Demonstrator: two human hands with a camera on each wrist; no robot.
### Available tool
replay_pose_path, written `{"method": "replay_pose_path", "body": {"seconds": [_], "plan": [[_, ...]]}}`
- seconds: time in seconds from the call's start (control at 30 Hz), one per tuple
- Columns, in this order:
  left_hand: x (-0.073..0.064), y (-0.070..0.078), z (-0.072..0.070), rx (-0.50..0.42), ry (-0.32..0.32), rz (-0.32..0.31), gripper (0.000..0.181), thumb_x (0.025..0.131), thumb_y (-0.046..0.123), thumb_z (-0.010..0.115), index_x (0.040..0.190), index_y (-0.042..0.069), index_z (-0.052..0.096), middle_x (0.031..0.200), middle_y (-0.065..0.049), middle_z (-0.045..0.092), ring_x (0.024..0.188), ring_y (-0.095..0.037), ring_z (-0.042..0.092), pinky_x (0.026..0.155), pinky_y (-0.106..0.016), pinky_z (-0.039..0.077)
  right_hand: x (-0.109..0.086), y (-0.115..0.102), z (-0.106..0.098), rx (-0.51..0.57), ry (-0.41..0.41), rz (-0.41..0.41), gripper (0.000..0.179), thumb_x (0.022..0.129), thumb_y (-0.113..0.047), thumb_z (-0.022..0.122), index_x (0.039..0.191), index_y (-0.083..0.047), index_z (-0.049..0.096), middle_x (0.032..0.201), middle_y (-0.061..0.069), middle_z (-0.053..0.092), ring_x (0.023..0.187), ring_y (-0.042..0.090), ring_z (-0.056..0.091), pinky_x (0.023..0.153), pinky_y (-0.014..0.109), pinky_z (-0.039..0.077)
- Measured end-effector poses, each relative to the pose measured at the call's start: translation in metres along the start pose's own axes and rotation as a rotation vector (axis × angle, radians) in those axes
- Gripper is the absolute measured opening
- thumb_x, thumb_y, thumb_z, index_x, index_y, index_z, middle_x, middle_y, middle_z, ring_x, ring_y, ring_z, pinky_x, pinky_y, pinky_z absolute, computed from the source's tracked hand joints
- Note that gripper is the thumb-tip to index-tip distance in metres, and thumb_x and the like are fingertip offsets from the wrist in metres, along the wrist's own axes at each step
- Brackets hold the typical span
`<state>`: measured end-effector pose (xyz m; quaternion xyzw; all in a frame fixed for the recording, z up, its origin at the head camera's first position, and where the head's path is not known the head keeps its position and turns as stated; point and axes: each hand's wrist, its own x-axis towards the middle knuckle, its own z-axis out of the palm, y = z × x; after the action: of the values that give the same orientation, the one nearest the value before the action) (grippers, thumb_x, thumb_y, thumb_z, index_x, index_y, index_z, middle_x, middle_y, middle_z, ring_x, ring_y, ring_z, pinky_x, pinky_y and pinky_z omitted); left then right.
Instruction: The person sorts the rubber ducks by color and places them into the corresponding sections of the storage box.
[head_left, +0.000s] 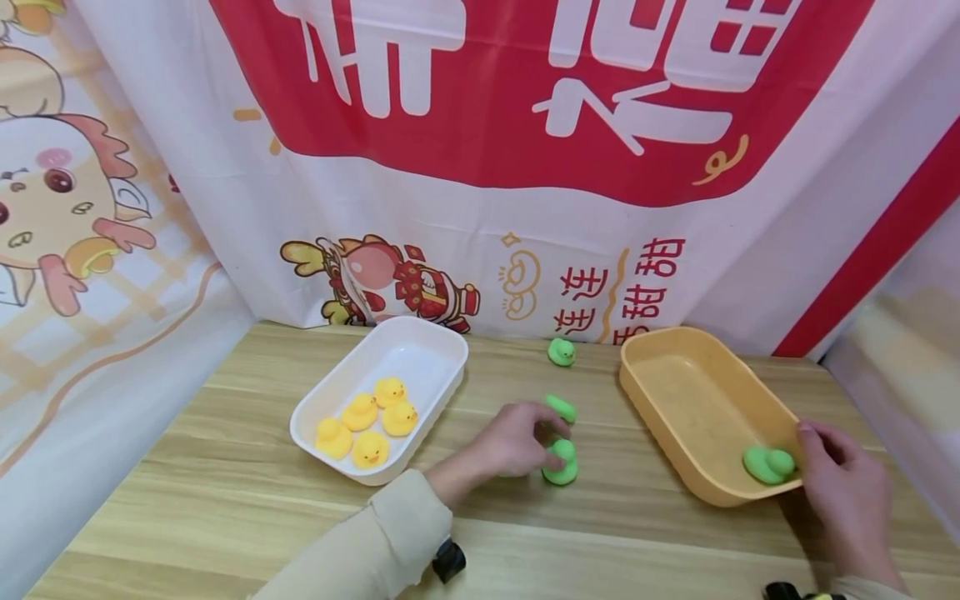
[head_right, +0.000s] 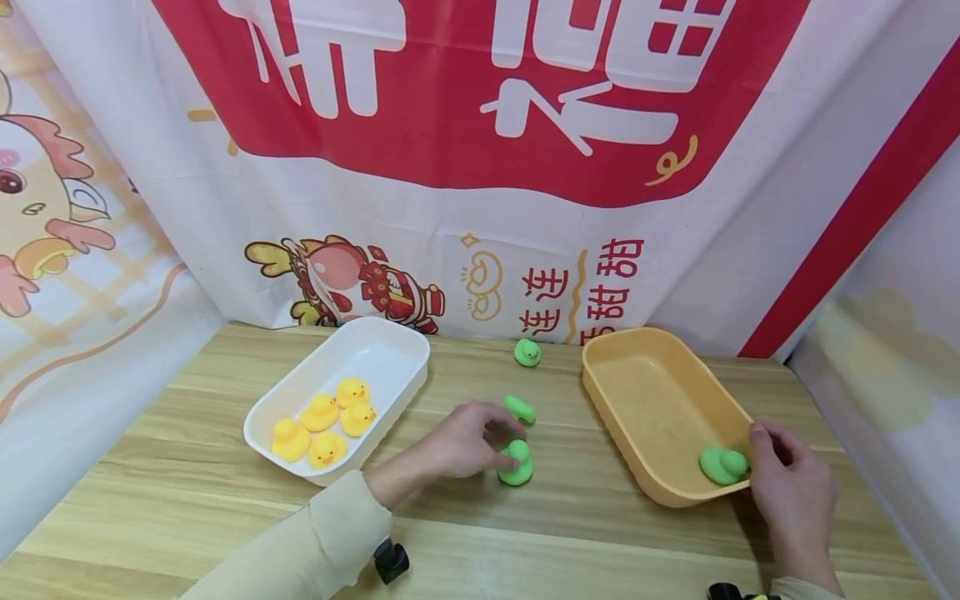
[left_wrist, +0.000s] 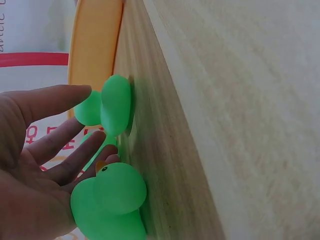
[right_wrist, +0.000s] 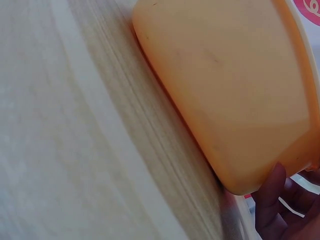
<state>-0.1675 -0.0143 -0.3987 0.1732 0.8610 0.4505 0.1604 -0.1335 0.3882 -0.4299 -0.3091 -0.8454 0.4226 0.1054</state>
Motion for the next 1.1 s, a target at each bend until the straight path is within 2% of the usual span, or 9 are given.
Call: {"method": "replay_pose_path", "body": {"seconds": [0.13, 0.37, 0.6, 0.77, 0.9, 1.1], "plan": [[0.000, 0.001, 0.000, 0.029, -0.009, 0.018, 0.031, 0.082, 0.002, 0.090, 0.111, 0.006, 0.080, 0.102, -0.003, 0.075, 0.098, -0.020, 0.067, 0.085, -0.027, 0.056, -0.001, -0.001, 0.001, 0.016, 0.018, -0.014, 0.056, 0.106, -0.055, 0.055, 0.144, -0.016, 0.068, 0.078, -0.051, 0.042, 0.091, -0.016, 0.042, 0.083, 0.013, 0.035], [0.001, 0.003, -0.001, 0.051, -0.016, 0.042, 0.030, 0.081, -0.001, 0.090, 0.108, 0.006, 0.079, 0.102, -0.005, 0.078, 0.096, -0.020, 0.070, 0.083, -0.023, 0.056, 0.000, -0.001, 0.001, 0.006, 0.014, -0.005, 0.059, 0.106, -0.058, 0.053, 0.146, -0.016, 0.066, 0.080, -0.050, 0.042, 0.095, -0.013, 0.044, 0.084, 0.014, 0.036], [0.001, 0.003, -0.001, 0.041, -0.036, 0.061, 0.029, 0.081, -0.003, 0.089, 0.106, 0.006, 0.078, 0.102, -0.006, 0.079, 0.094, -0.017, 0.074, 0.085, -0.022, 0.059, 0.002, 0.003, 0.002, 0.001, 0.025, -0.028, 0.057, 0.106, -0.057, 0.054, 0.143, -0.015, 0.068, 0.079, -0.051, 0.042, 0.091, -0.016, 0.041, 0.082, 0.014, 0.035], [0.000, 0.005, -0.002, 0.018, -0.031, 0.066, 0.029, 0.082, -0.003, 0.089, 0.107, 0.006, 0.078, 0.104, -0.007, 0.079, 0.094, -0.019, 0.074, 0.083, -0.022, 0.058, 0.002, 0.005, 0.003, 0.010, 0.023, -0.024, 0.058, 0.106, -0.058, 0.054, 0.143, -0.015, 0.068, 0.078, -0.051, 0.042, 0.091, -0.016, 0.041, 0.083, 0.014, 0.035], [-0.003, 0.014, -0.010, -0.031, -0.001, 0.071, 0.028, 0.084, 0.000, 0.088, 0.108, 0.011, 0.079, 0.107, -0.004, 0.079, 0.092, -0.016, 0.072, 0.082, -0.023, 0.058, 0.001, 0.005, 0.003, 0.014, 0.014, -0.013, 0.058, 0.106, -0.058, 0.055, 0.144, -0.016, 0.068, 0.080, -0.051, 0.043, 0.092, -0.016, 0.041, 0.084, 0.013, 0.035], [-0.009, 0.041, -0.029, -0.118, 0.047, 0.087, 0.029, 0.088, 0.007, 0.088, 0.114, 0.017, 0.080, 0.110, 0.001, 0.079, 0.097, -0.013, 0.071, 0.085, -0.026, 0.060, 0.002, 0.004, 0.002, 0.029, 0.016, 0.007, 0.058, 0.106, -0.059, 0.054, 0.146, -0.019, 0.067, 0.085, -0.049, 0.046, 0.096, -0.014, 0.043, 0.087, 0.013, 0.035]]}}
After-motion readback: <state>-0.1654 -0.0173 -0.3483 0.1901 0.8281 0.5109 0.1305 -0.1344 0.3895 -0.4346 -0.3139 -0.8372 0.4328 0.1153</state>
